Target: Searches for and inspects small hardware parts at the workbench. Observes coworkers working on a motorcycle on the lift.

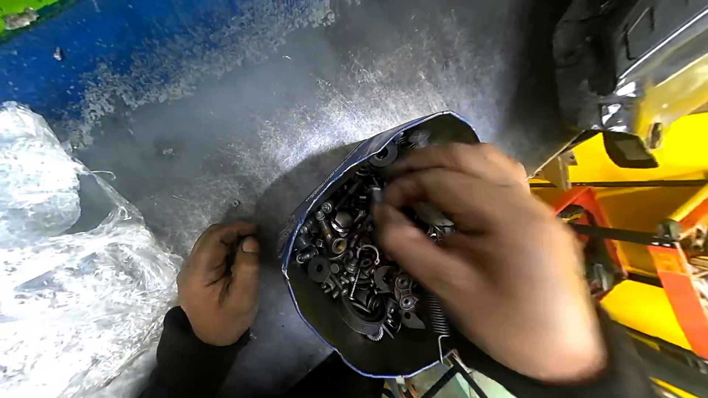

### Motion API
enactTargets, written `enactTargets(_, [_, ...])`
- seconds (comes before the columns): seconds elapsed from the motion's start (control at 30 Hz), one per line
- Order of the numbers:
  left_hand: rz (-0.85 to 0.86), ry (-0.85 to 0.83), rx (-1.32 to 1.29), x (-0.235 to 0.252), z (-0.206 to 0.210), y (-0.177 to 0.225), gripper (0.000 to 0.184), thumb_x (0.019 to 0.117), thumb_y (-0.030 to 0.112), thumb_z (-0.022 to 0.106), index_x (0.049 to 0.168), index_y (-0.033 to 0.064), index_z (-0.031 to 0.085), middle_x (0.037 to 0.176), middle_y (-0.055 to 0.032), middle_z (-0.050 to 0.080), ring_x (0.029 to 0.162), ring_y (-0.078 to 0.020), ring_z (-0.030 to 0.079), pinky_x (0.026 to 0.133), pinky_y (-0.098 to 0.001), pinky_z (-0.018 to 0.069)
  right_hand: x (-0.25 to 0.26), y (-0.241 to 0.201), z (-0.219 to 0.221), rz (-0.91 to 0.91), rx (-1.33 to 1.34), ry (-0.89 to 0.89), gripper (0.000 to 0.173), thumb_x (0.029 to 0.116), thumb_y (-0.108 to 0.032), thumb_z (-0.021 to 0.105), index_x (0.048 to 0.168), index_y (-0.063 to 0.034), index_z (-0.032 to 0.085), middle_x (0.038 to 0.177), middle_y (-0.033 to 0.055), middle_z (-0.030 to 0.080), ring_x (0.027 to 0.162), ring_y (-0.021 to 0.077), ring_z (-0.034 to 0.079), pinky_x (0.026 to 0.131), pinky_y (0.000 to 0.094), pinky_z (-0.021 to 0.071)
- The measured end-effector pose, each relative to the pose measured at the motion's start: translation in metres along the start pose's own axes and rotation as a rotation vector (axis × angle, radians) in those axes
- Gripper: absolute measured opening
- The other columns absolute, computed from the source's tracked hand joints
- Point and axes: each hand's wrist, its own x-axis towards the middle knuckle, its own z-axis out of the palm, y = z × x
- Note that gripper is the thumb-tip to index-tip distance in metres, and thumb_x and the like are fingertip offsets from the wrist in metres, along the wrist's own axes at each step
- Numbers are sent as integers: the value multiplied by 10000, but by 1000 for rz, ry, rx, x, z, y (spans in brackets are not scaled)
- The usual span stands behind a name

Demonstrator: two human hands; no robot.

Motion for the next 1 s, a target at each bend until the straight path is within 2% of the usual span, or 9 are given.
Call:
enactTargets(0.07, [-5,2,1,-1,-1,0,211,1029,216,557,1139,72,664,973,62,670,834,3,631,748,-183,555,-17,6,-24,51,287,52,92,936,-215,657,947,-140,710,1164,7,711,1138,170,658,956,379,559])
enactTargets(0.13, [0,-2,-2,-1,-1,0,208,1029,202,551,1137,66,665,966,60,670,834,1,632,747,-183,556,-41,18,-41,159,507,126,68,955,-213,681,1000,-161,682,1064,-11,744,948,142,725,790,306,630])
enactTargets(0.23, [7,-6,-4,0,-1,1,207,1030,181,548,1149,59,666,980,67,671,844,13,633,760,-172,555,-73,21,-56,412,849,170,95,970,-229,720,1010,-144,705,919,42,753,684,146,721,575,261,623])
enactTargets(0.37, [0,-8,0,0,0,4,199,1027,175,549,1152,66,660,1005,86,672,865,34,633,774,-159,554,-90,15,-55,574,1033,213,59,967,-174,712,997,-126,697,912,57,741,624,148,713,526,267,628])
enactTargets(0.53, [5,-42,-24,1,-3,4,196,1038,186,561,1184,98,657,1045,99,683,910,19,651,823,-188,567,-95,10,-45,603,1160,192,133,961,-115,707,1090,-85,710,928,81,741,701,160,730,594,287,645])
enactTargets(0.67, [10,-63,-81,2,-1,3,197,1046,205,554,1191,120,656,1049,122,691,900,23,657,821,-190,572,-102,2,-44,668,1396,214,159,948,-42,698,1093,6,741,1011,167,741,801,195,745,699,322,653])
enactTargets(0.8, [-47,0,-191,1,-6,6,191,1049,142,510,1169,120,657,967,113,698,768,6,658,689,-177,580,-109,-4,-44,642,1457,223,168,918,-28,730,1082,1,749,1015,152,751,811,180,750,704,307,654])
enactTargets(0.9, [-222,57,-396,-4,-15,30,208,1059,202,458,1043,194,665,833,81,687,599,-16,601,510,-164,510,-116,-8,-48,558,1386,180,142,925,-43,733,1065,-42,755,1018,101,751,813,152,741,703,286,650])
enactTargets(1.0, [-321,-275,-530,-22,-37,82,236,1070,391,502,1010,263,691,890,107,682,688,2,629,593,-157,534,-126,-22,-52,469,1232,37,130,928,-76,748,1053,-111,757,1035,3,751,877,112,728,763,285,637])
